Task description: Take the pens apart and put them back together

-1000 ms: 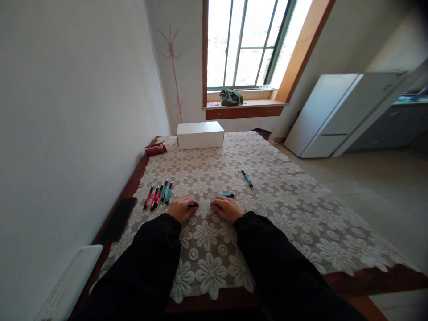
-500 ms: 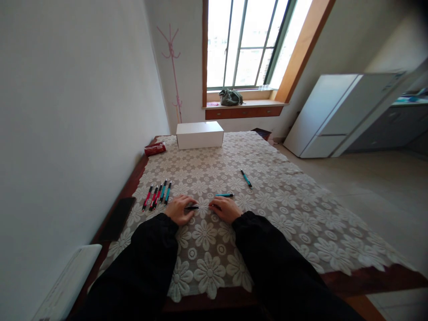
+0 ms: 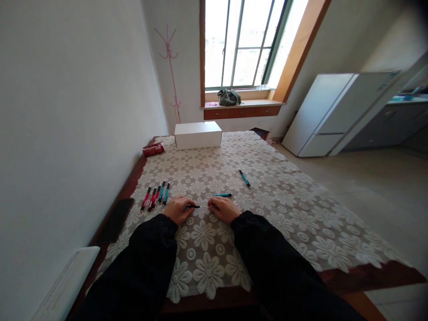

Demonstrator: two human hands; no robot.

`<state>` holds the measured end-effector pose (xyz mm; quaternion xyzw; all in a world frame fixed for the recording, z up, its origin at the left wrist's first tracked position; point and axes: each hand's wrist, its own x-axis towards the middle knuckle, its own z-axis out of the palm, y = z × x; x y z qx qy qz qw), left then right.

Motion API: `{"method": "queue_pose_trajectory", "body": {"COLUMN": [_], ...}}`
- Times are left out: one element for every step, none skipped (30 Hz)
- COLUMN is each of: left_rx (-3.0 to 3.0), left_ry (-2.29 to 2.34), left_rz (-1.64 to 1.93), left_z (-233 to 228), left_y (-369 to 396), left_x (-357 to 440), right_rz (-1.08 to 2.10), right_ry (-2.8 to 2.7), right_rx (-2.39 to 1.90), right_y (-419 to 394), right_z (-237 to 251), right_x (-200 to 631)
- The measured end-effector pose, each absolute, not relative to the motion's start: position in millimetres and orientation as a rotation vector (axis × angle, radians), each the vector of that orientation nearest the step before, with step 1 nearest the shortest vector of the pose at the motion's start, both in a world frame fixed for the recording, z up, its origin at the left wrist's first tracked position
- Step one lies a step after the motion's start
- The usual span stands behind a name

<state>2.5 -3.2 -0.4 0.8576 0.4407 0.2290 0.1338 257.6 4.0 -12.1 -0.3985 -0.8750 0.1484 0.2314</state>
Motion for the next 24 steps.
{"method": "queue_pose_trajectory", "body": {"left_rx": [2.481,2.476,2.472,2.466,2.458,2.446,2.434,2.421,2.41,2.401,2.396,2.393,2.392,2.392,2.393,2.394,2.396,2.397,2.4,2.403,2.405,2.408,2.409,2.41], "left_ry": [1.277,1.278,1.281,1.289,1.303,1.326,1.355,1.383,1.406,1.422,1.429,1.427,1.422,1.415,1.41,1.405,1.401,1.4,1.401,1.401,1.399,1.394,1.386,1.378], "left_rz": [0.664,0.664,0.662,0.662,0.666,0.673,0.683,0.692,0.701,0.709,0.716,0.721,0.724,0.725,0.723,0.719,0.715,0.71,0.704,0.695,0.686,0.676,0.669,0.665], "left_z": [-0.3,-0.4,-0.4,-0.6,-0.8,-1.2,-1.7,-2.2,-2.9,-3.6,-4.3,-5.0,-5.7,-6.3,-6.8,-7.2,-7.5,-7.6,-7.6,-7.6,-7.4,-7.2,-7.0,-6.8], "left_y": [-3.8,-4.3,-4.7,-4.9,-5.0,-5.0,-4.7,-4.4,-3.9,-3.5,-3.0,-2.5,-2.0,-1.6,-1.3,-1.0,-0.9,-0.8,-0.8,-1.0,-1.2,-1.5,-1.8,-2.1], "left_x": [3.0,3.4,3.6,3.6,3.5,3.2,2.8,2.3,1.9,1.5,1.1,0.8,0.6,0.4,0.3,0.2,0.2,0.2,0.3,0.4,0.6,0.9,1.1,1.4], "right_rz": [0.412,0.419,0.429,0.44,0.453,0.468,0.483,0.496,0.506,0.509,0.505,0.498,0.49,0.485,0.485,0.487,0.489,0.487,0.481,0.47,0.459,0.447,0.437,0.43], "right_ry": [-2.409,-2.412,-2.412,-2.408,-2.4,-2.388,-2.374,-2.361,-2.353,-2.348,-2.347,-2.346,-2.346,-2.344,-2.34,-2.337,-2.335,-2.337,-2.343,-2.353,-2.365,-2.376,-2.385,-2.389], "right_rx": [-1.091,-1.089,-1.088,-1.09,-1.096,-1.103,-1.111,-1.12,-1.131,-1.141,-1.15,-1.158,-1.166,-1.173,-1.176,-1.177,-1.175,-1.171,-1.163,-1.152,-1.14,-1.129,-1.12,-1.115], "right_y": [3.9,3.8,3.7,3.6,3.3,3.1,2.8,2.5,2.3,2.3,2.5,2.8,3.2,3.8,4.4,4.9,5.2,5.5,5.5,5.5,5.2,5.0,4.7,4.5], "right_z": [-11.6,-11.1,-10.6,-10.1,-9.5,-8.9,-8.4,-8.0,-7.7,-7.6,-7.6,-7.8,-8.0,-8.4,-8.9,-9.3,-9.7,-10.1,-10.5,-10.7,-10.8,-10.9,-10.9,-10.8], "right_x": [257.7,257.8,257.9,258.2,258.5,258.9,259.3,259.6,260.0,260.3,260.6,261.0,261.4,261.7,262.1,262.4,262.5,262.6,262.5,262.3,262.0,261.8,261.5,261.2]}}
